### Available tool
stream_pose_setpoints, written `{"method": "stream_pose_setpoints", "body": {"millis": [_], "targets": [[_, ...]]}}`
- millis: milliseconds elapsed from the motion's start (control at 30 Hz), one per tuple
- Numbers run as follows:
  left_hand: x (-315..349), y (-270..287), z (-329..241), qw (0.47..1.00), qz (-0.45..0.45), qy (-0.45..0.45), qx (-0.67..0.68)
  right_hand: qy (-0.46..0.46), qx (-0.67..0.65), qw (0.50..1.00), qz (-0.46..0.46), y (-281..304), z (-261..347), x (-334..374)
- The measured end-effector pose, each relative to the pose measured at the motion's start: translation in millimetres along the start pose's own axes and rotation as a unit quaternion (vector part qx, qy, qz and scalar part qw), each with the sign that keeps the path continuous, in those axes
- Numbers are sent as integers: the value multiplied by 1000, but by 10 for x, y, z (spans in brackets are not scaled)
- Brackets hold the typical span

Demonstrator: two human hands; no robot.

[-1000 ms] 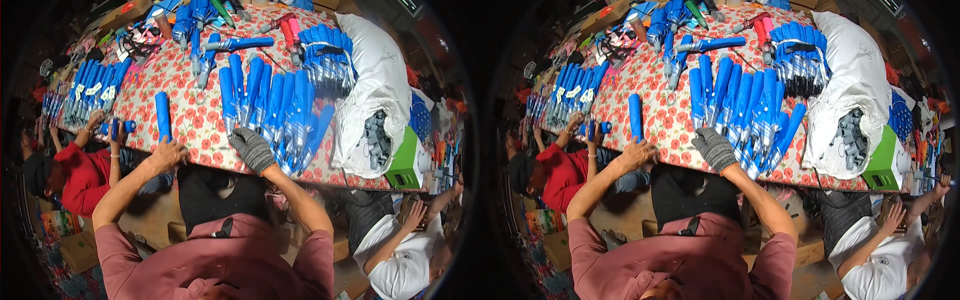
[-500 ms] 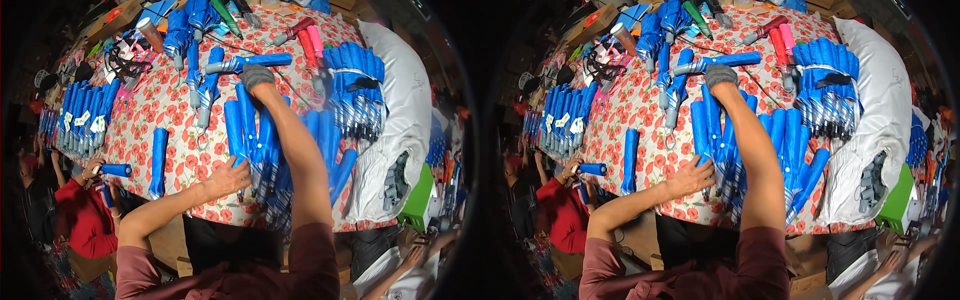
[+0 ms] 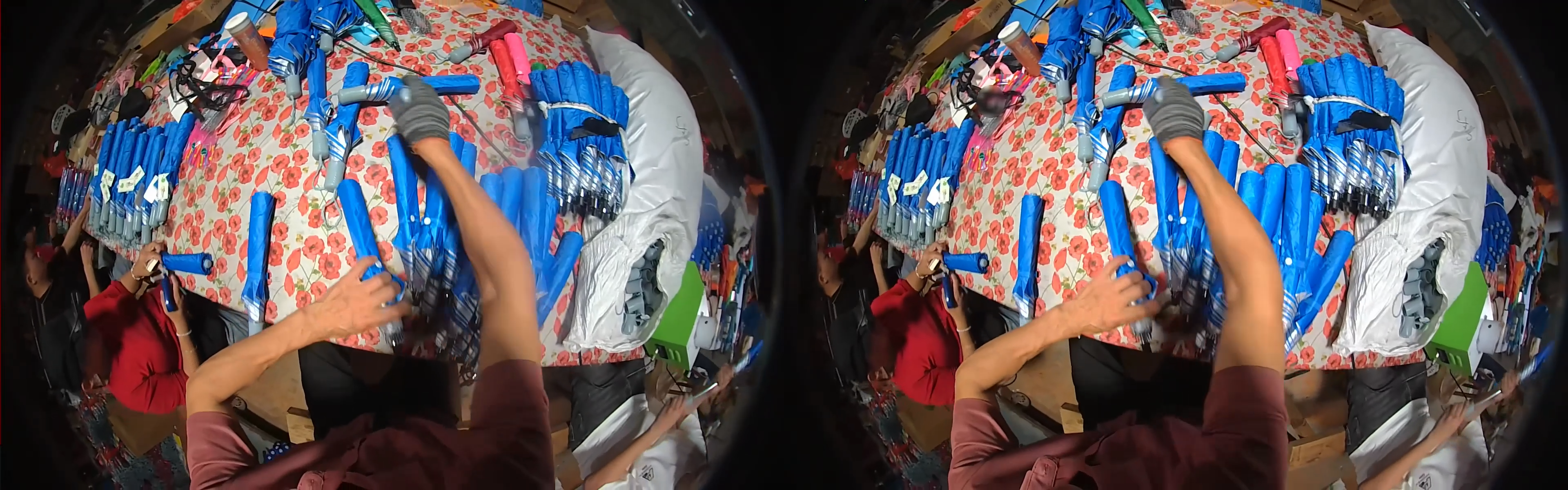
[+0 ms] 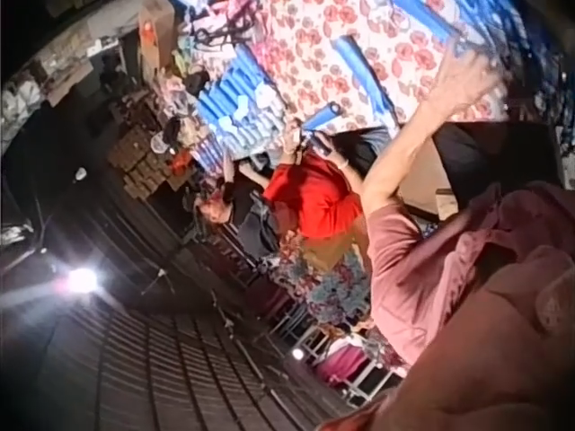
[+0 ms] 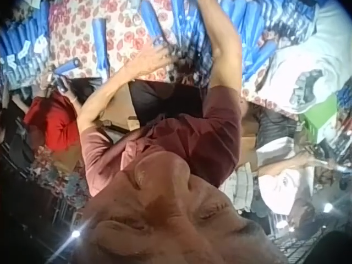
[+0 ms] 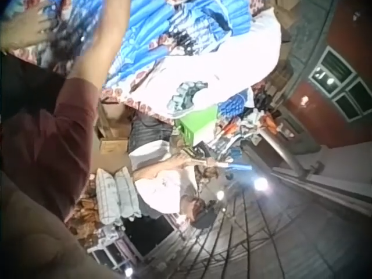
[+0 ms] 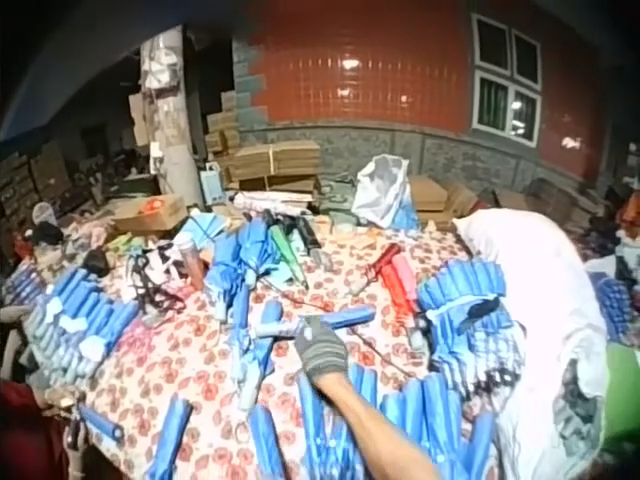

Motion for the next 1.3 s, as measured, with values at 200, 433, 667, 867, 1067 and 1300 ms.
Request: {"method": "stream_pose_setpoints", "body": {"millis": [200,433,667,867,1067,1300], "targets": [[-86,590,-300,989,-75,124,19,-175,-369,913,17,2044,247,1485],[-170,1046,-1063,987,-97,120,-37,-16,-410,896,168,3552,1032,2946],[275,1172,-1792,986,32,129,-102,85,-273,947,147,3817,1323,3504],[749,1208,-2044,991,45,105,-67,40,-310,939,143,3949,1274,4010],[885,1267,-2271,960,25,257,107,-166,-481,861,5,3972,738,4188],[490,1341,-2797,974,49,205,84,-303,-572,762,24,3725,677,4394]]}}
Point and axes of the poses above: each hand's wrist, its own x-axis away from the middle knuckle, its own y-axis out of the back of the hand, z = x × y, the point moved 4 cm from there along -x, towards the middle knuckle, and after that the axes turned 7 degrees about -z, right-handed, at the moved point
